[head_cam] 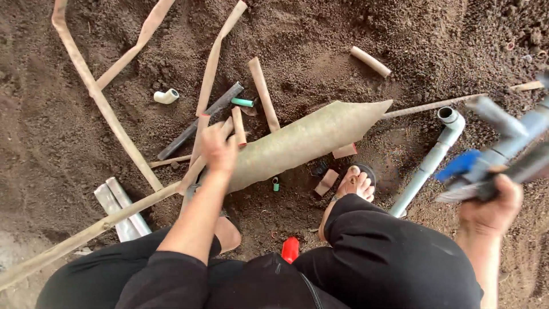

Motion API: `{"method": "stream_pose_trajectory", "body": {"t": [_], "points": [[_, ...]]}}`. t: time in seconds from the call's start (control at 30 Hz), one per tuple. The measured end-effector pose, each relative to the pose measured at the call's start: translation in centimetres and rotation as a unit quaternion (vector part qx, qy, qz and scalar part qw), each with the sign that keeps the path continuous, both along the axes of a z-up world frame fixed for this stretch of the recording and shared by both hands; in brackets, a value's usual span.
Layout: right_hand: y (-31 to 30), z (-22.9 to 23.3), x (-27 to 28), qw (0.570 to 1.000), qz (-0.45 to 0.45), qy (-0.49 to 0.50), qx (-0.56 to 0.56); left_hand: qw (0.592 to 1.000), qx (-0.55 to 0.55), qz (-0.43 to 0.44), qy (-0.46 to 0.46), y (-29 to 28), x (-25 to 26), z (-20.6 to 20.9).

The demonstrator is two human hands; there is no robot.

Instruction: The person sits on the ground and uses a hacksaw to cut a long, light-colored pipe. They hold the pipe steady with their left hand and saw with their right hand. The person also briefly handles a PVC pipe assembly and a metal rod before resuming the cutting task.

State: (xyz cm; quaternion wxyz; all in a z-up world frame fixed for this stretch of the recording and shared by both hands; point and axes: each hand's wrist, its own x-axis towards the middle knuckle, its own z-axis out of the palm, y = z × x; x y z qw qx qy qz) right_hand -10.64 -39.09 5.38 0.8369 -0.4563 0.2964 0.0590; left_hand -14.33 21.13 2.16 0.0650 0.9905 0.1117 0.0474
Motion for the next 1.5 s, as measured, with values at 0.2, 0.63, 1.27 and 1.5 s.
{"method": "stream_pose_trajectory", "body": {"t": [0.2,0.63,1.27,1.5], "points": [[-4.3,-5.0,-3.7,0.991,-0.085,0.097,-0.015,0.925,0.047,0.242,0.289,6.2,-7.9,0.8],[-5.1,-12.1,-7.1,0.979,-0.095,0.156,-0.095,0.902,0.031,0.325,0.283,10.2,-5.8,3.5],[-7.2,-15.4,-8.7,0.901,-0.133,0.181,-0.370,0.948,-0.015,0.225,0.224,13.5,-10.6,-0.5],[-7.2,-11.1,-9.1,0.881,-0.183,0.207,-0.384,0.970,0.013,0.117,0.213,13.6,-0.9,2.9]]}}
